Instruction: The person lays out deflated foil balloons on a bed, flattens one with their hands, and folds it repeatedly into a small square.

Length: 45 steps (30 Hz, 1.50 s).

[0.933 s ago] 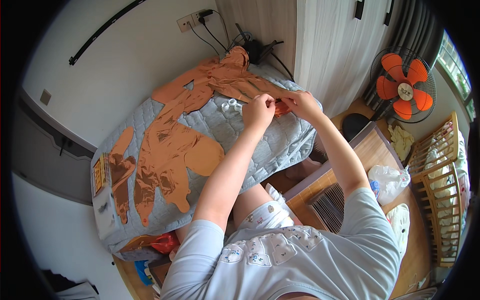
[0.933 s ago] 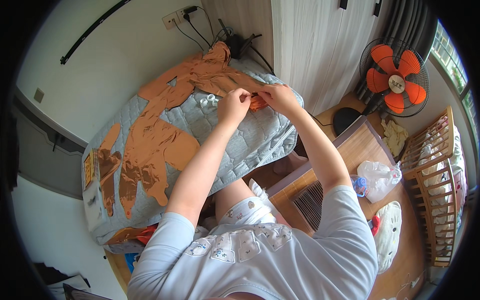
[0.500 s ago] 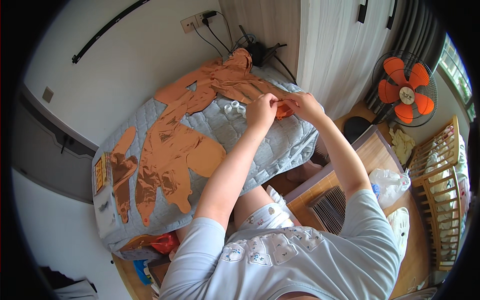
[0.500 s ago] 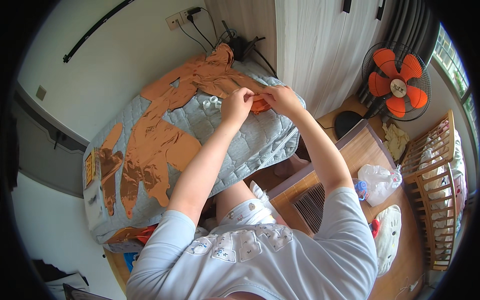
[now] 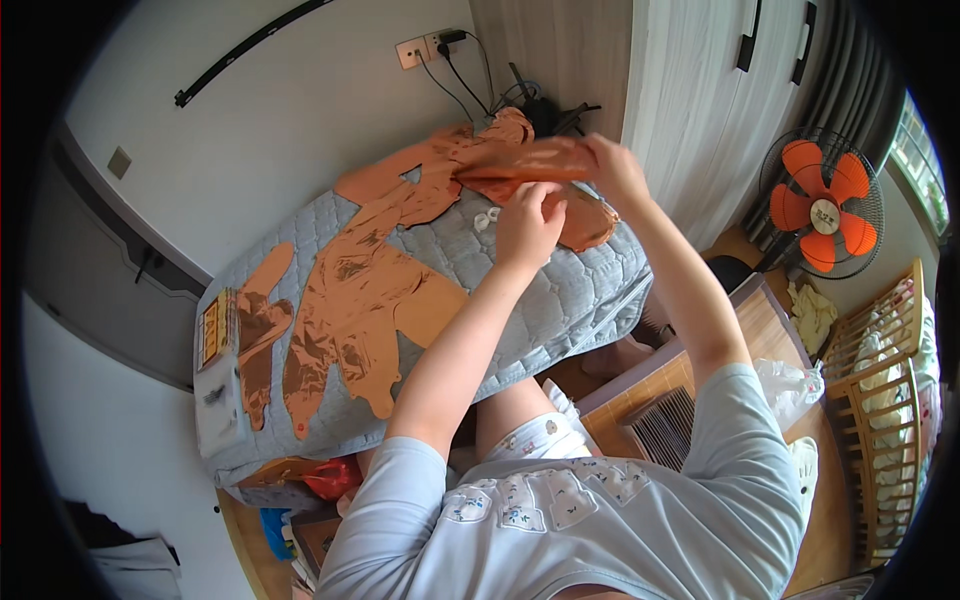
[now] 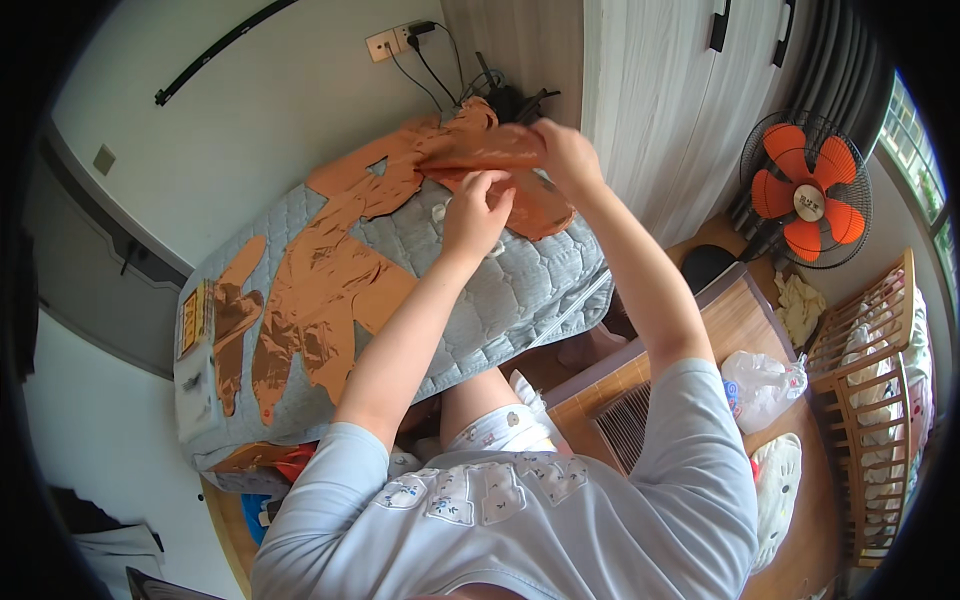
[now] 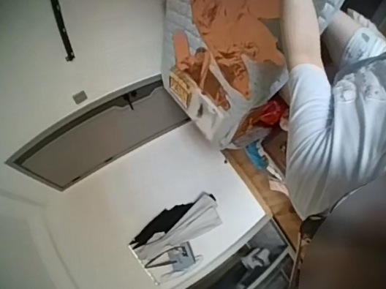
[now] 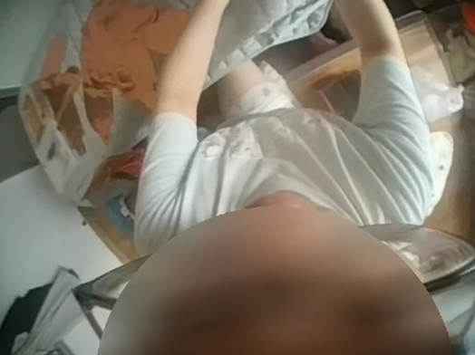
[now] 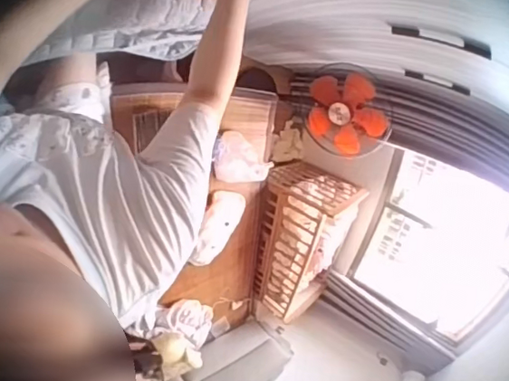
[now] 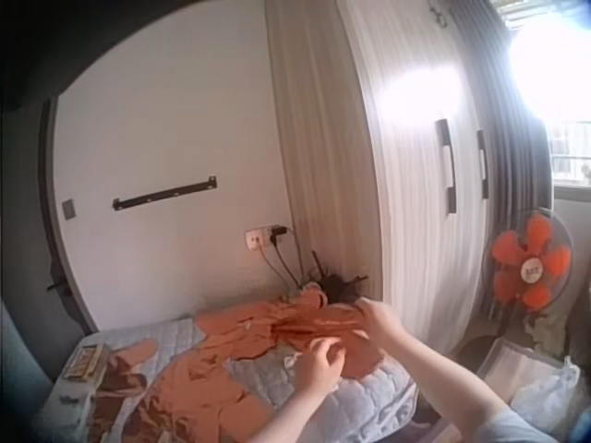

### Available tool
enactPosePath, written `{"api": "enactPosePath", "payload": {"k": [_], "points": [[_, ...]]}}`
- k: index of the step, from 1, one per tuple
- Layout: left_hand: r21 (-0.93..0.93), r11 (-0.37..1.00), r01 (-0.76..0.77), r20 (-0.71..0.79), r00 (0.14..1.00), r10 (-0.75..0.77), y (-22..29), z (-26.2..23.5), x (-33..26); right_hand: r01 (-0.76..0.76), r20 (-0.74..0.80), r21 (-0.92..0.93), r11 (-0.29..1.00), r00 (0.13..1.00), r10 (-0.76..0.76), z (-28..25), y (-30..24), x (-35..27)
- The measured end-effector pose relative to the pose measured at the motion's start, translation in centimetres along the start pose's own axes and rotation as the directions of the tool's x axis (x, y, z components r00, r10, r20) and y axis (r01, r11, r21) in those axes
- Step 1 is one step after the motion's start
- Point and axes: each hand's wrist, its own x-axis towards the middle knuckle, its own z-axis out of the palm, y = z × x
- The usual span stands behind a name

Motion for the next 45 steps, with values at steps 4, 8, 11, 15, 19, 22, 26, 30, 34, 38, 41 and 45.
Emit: {"api": "enactPosePath", "payload": {"k": [4, 8, 11, 15, 19, 22, 26, 30, 34, 38, 41, 45], "points": [[0.063, 0.978, 0.201, 0.272, 0.939, -0.21, -0.6, -2.7, -0.8, 0.103, -0.225, -0.122, 0.987, 0.966, -0.129, -4.5, -4.2, 5.3], [0.28, 0.96, 0.024, 0.45, 0.88, -0.154, -2.5, -2.5, -2.3, 0.202, -0.3, -0.369, 0.907, 0.898, -0.322, -9.7, -8.9, 8.2], [0.389, 0.92, -0.052, 0.486, 0.86, -0.157, -3.6, -0.4, -2.5, 0.176, -0.276, -0.43, 0.885, 0.908, -0.315, -14.5, -14.7, 8.3], [0.518, 0.853, -0.069, 0.626, 0.71, -0.322, -3.8, 1.7, 0.2, 0.279, -0.252, -0.496, 0.822, 0.86, -0.444, -20.7, -17.2, 6.5], [0.512, 0.855, -0.081, 0.648, 0.689, -0.324, -5.6, 2.7, 1.2, 0.412, -0.143, -0.621, 0.667, 0.777, -0.613, -25.8, -19.1, 3.9], [0.428, 0.903, 0.044, 0.641, 0.69, -0.337, -6.0, 3.4, 2.3, 0.421, -0.021, -0.654, 0.628, 0.82, -0.572, -28.8, -21.6, 2.2], [0.015, 0.995, 0.1, 0.373, 0.922, -0.099, -11.6, -1.4, 1.1, 0.498, 0.053, -0.589, 0.636, 0.809, -0.585, -29.2, -22.7, 3.8], [-0.7, 0.415, 0.582, 0.572, 0.804, -0.162, -5.7, -4.1, 2.1, 0.457, 0.093, -0.587, 0.668, 0.858, -0.506, -29.7, -20.7, 5.1], [-0.833, 0.285, 0.475, 0.476, 0.877, -0.067, -3.7, -12.7, 0.6, 0.605, 0.187, -0.388, 0.696, 0.791, -0.583, -28.9, -21.4, 8.7], [-0.629, 0.729, 0.271, 0.374, 0.927, -0.022, -2.0, -16.1, -1.4, 0.506, 0.22, -0.489, 0.711, 0.86, -0.461, -27.5, -23.7, 10.2], [-0.536, 0.798, 0.275, 0.273, 0.951, -0.144, -3.3, -17.8, -2.5, 0.37, 0.225, -0.394, 0.841, 0.926, -0.302, -26.3, -27.6, 9.5], [-0.415, 0.843, 0.343, 0.238, 0.935, -0.263, -2.9, -18.4, -1.8, 0.728, 0.058, 0.633, 0.264, 0.296, -0.954, -26.5, -18.9, 17.0]]}}
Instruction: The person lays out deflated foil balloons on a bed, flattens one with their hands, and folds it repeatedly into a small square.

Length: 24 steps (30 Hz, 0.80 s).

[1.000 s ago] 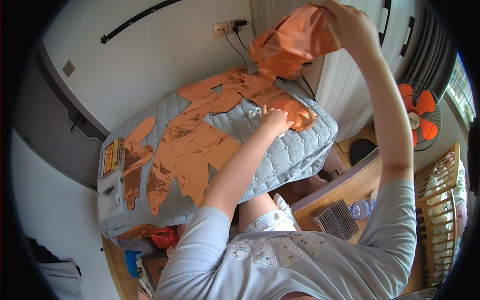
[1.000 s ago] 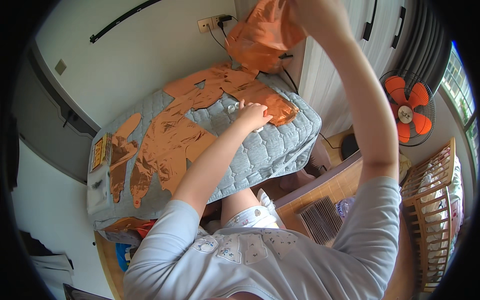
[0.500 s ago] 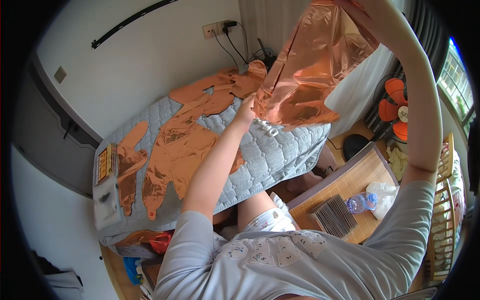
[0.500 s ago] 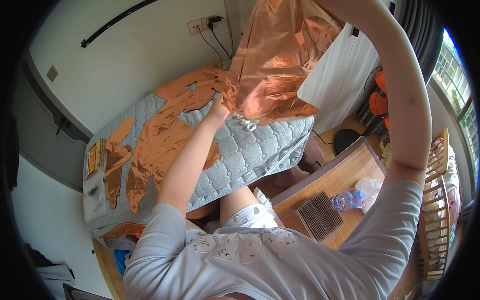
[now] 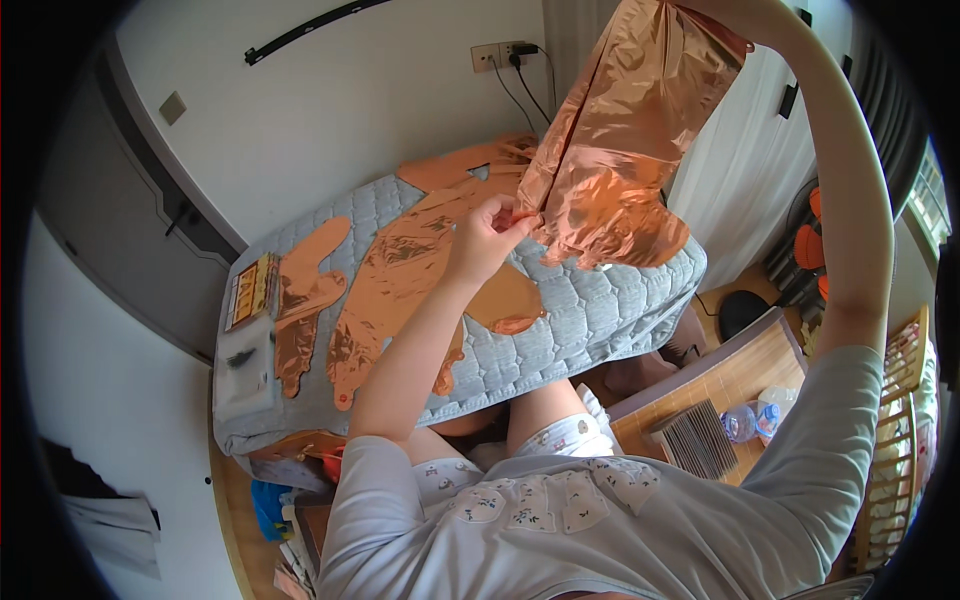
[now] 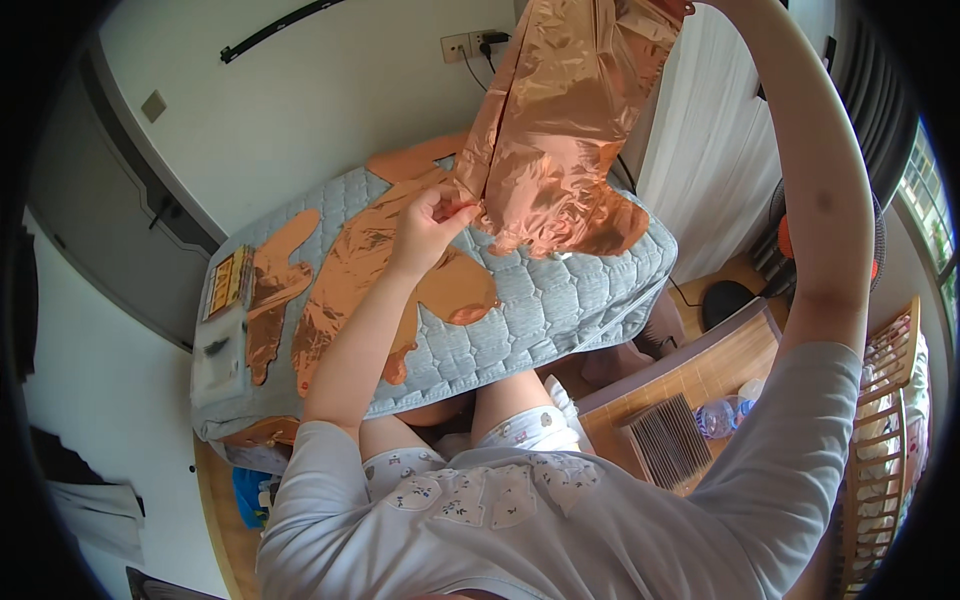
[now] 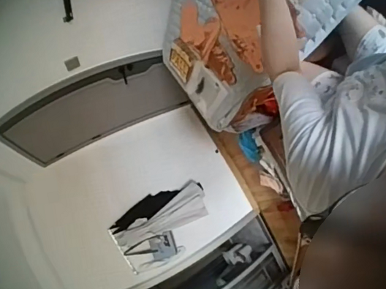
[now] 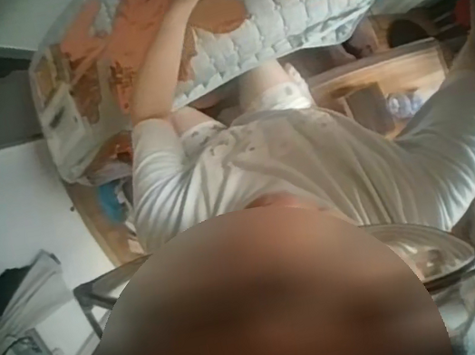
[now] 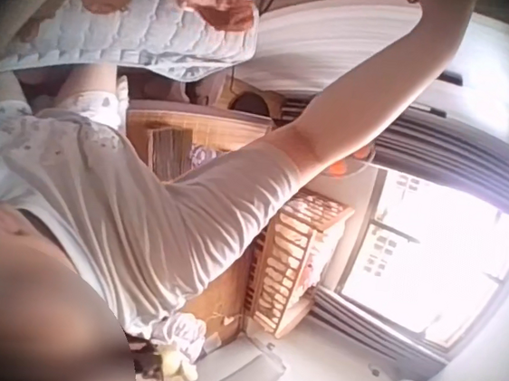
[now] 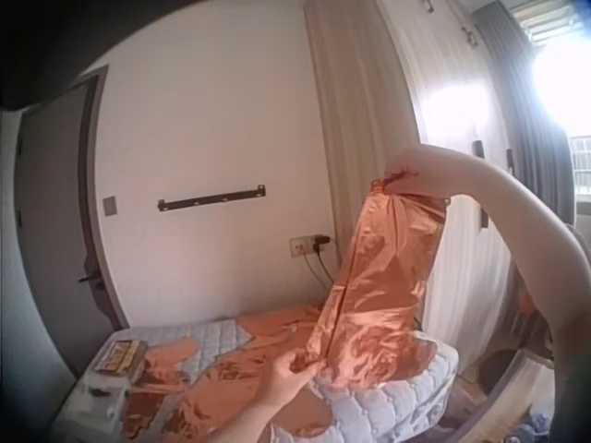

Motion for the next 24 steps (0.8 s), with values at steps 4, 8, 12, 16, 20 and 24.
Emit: {"api": "enactPosePath", "payload": {"k": [4, 8, 12, 16, 20, 24], "points": [[-0.004, 1.0, -0.014, -0.07, 0.997, 0.014, 0.4, -3.9, -0.1, -0.68, -0.306, -0.692, 0.242, 0.58, 0.755, 5.8, -5.4, 7.6], [0.097, 0.994, -0.042, -0.053, 0.997, 0.048, 0.2, -3.8, 2.0, -0.078, 0.06, -0.093, 0.993, 0.995, 0.084, -0.5, 2.9, 2.2], [0.162, 0.986, -0.041, -0.118, 0.991, 0.06, -2.0, -7.7, 1.5, -0.095, 0.071, -0.082, 0.992, 0.992, 0.101, 4.2, 0.9, 8.1], [-0.018, 0.991, -0.13, -0.121, 0.984, 0.127, -2.3, -5.5, 2.3, -0.433, -0.038, -0.487, 0.758, 0.878, 0.477, 3.8, 0.7, 9.4], [-0.087, 0.993, -0.078, -0.087, 0.994, 0.071, -4.3, -7.7, 1.6, -0.574, -0.202, -0.721, 0.388, 0.71, 0.675, 7.5, -2.2, 14.9], [-0.162, 0.987, -0.02, 0.006, 1.0, 0.022, -2.4, -7.6, 1.0, -0.607, -0.256, -0.73, 0.313, 0.668, 0.699, 7.7, -3.0, 14.9]]}}
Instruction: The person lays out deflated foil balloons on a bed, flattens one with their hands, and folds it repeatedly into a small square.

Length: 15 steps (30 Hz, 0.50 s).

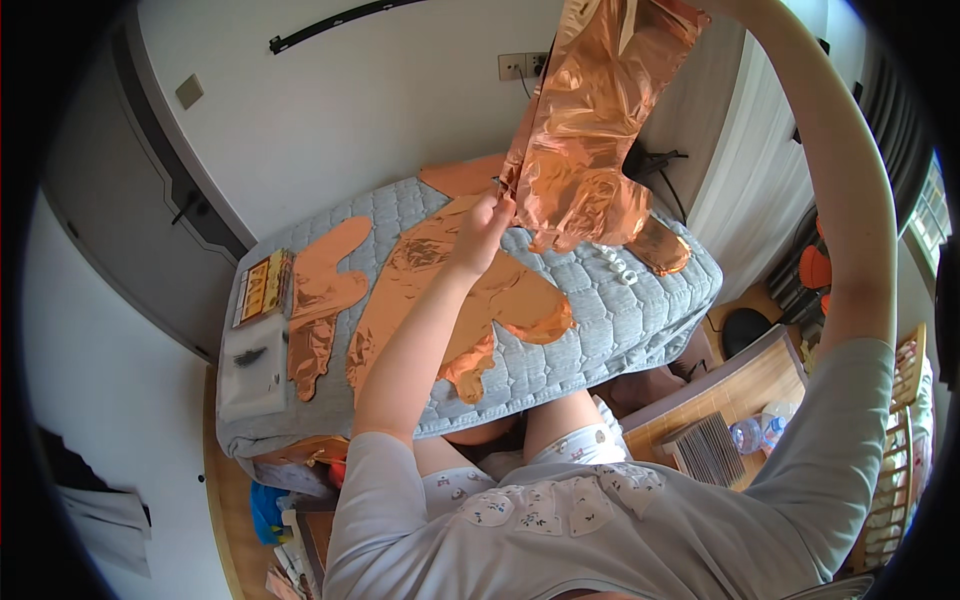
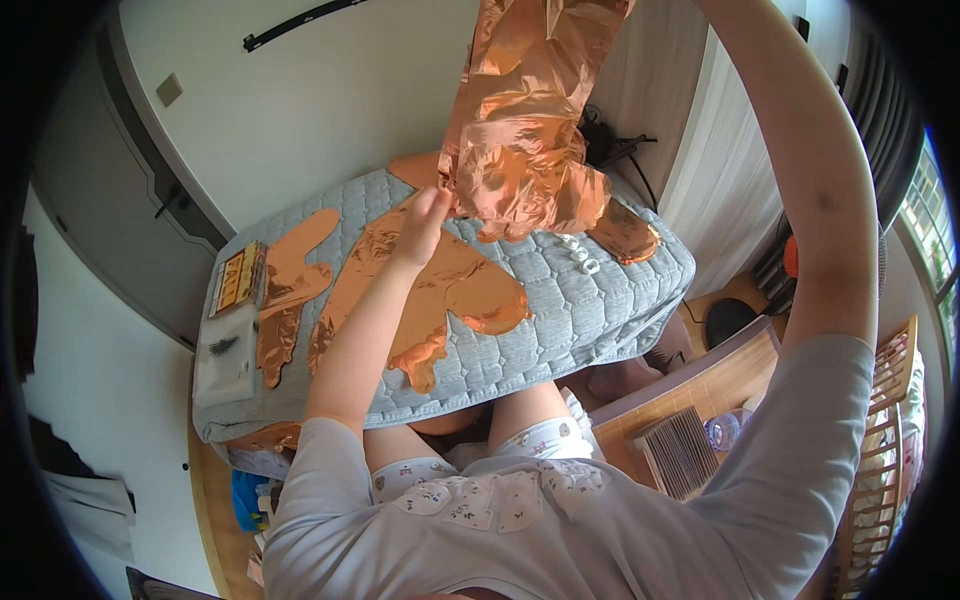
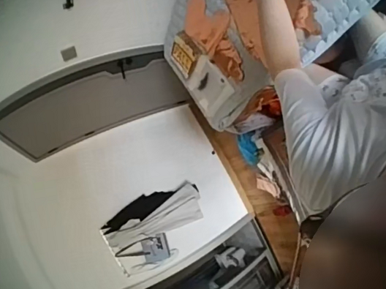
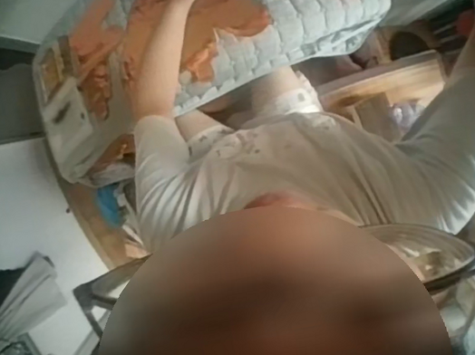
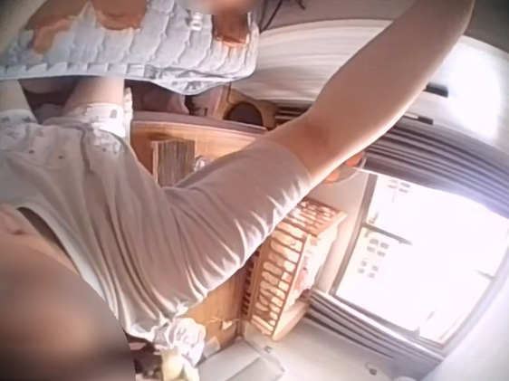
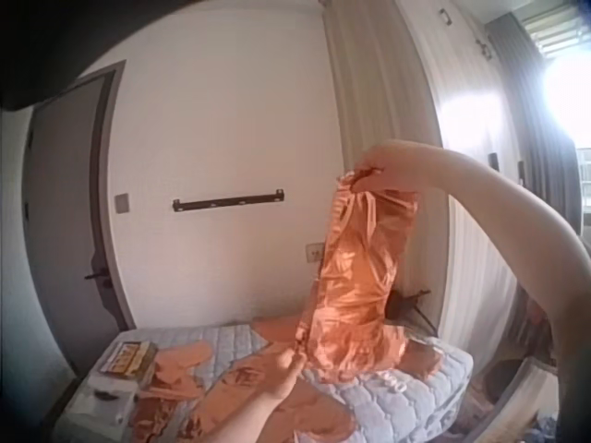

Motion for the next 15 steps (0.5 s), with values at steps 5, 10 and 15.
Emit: {"api": "enactPosePath", "payload": {"k": [5, 10, 15], "points": [[0.082, 0.993, -0.08, -0.042, 0.996, 0.084, 1.3, -0.1, -0.8, 0.041, -0.005, 0.036, 0.999, 0.999, -0.041, 0.0, 0.4, 0.7], [-0.007, 0.996, -0.094, -0.136, 0.986, 0.092, 0.8, -0.7, -0.3, 0.52, -0.144, 0.733, 0.439, 0.749, -0.647, 3.7, 7.8, 4.3], [0.295, 0.953, 0.071, -0.102, 0.994, -0.042, 3.3, -3.5, -1.6, -0.068, 0.112, 0.094, 0.993, 0.992, 0.057, 2.4, 2.2, 0.7]]}}
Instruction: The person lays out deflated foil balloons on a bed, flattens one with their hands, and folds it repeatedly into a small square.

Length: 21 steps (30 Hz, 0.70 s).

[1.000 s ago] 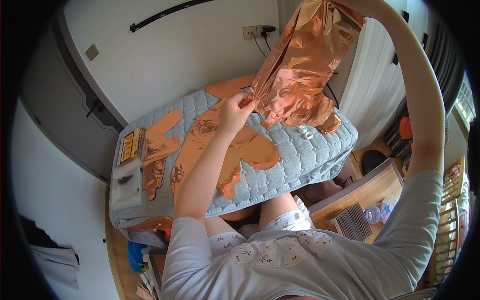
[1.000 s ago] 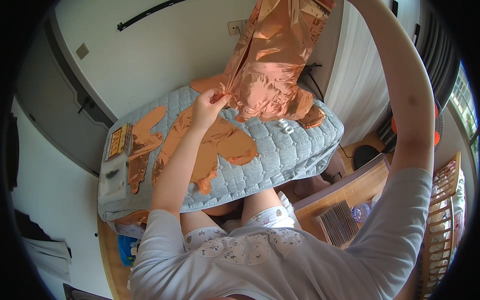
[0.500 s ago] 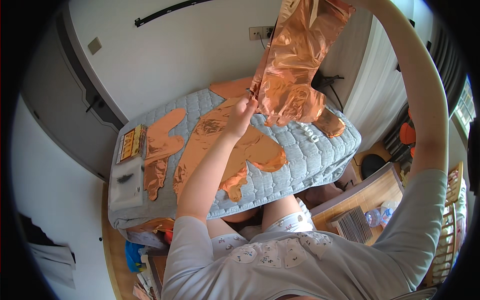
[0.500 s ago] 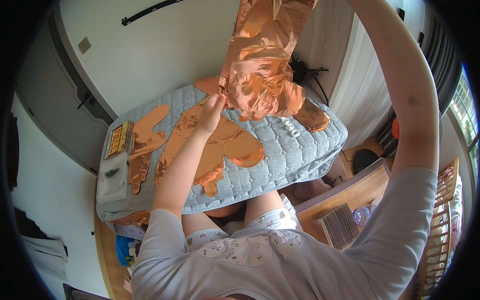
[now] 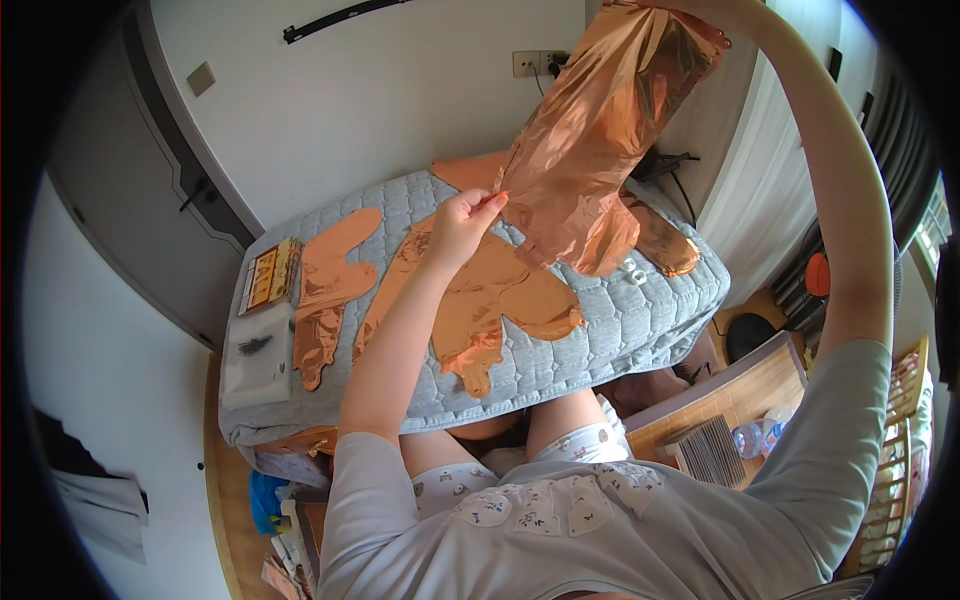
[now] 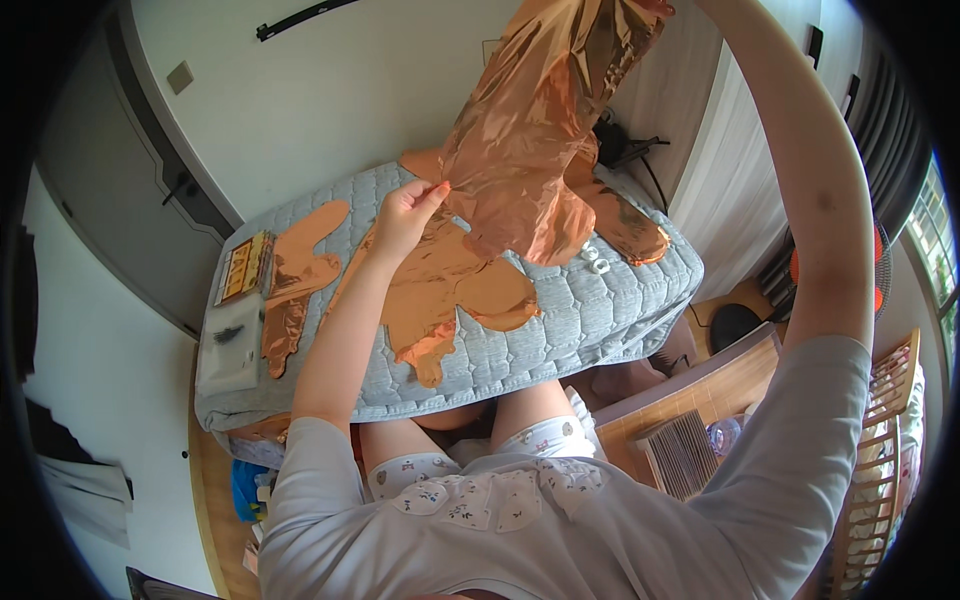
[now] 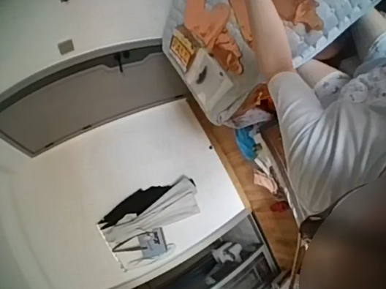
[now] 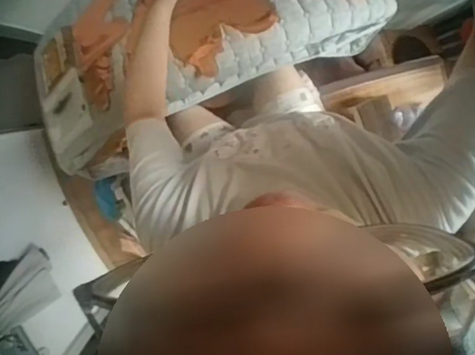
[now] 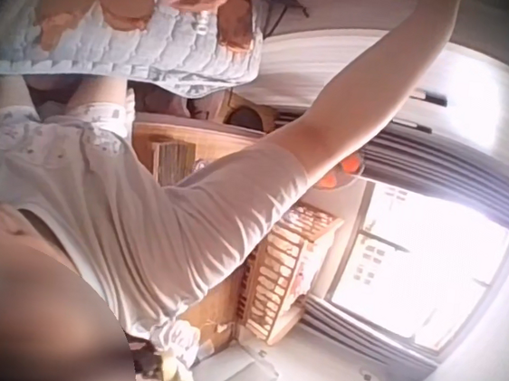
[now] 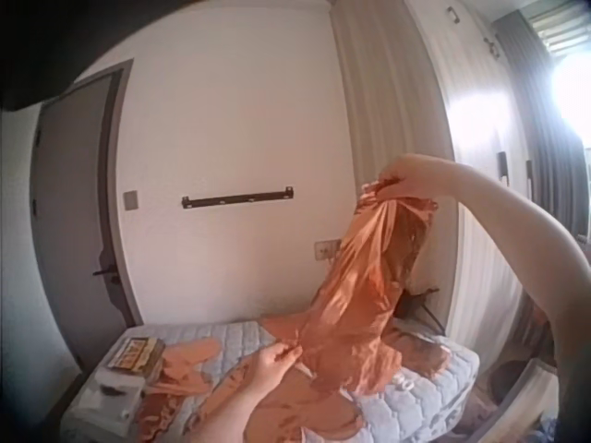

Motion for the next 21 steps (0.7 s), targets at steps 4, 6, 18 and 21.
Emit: {"api": "enactPosePath", "payload": {"k": [4, 6, 18, 21], "points": [[0.104, 0.99, -0.091, -0.002, 0.996, 0.092, -1.1, -0.8, 0.2, 0.029, -0.048, -0.001, 1.0, 0.998, -0.029, 1.5, 0.8, 0.4], [0.149, 0.921, -0.36, -0.078, 0.924, 0.374, -1.9, -0.9, 0.6, 0.056, -0.071, 0.033, 0.998, 0.996, -0.054, 1.9, 1.2, 0.7], [-0.08, 0.995, -0.055, -0.229, 0.973, 0.036, -5.3, -5.4, 1.7, 0.0, -0.018, 0.21, 0.978, 1.0, 0.004, 4.9, -0.2, 2.9], [-0.174, 0.984, -0.021, -0.225, 0.974, -0.019, -5.8, -5.7, 2.3, 0.007, 0.006, 0.112, 0.994, 1.0, -0.008, 5.8, 0.6, 3.4]]}}
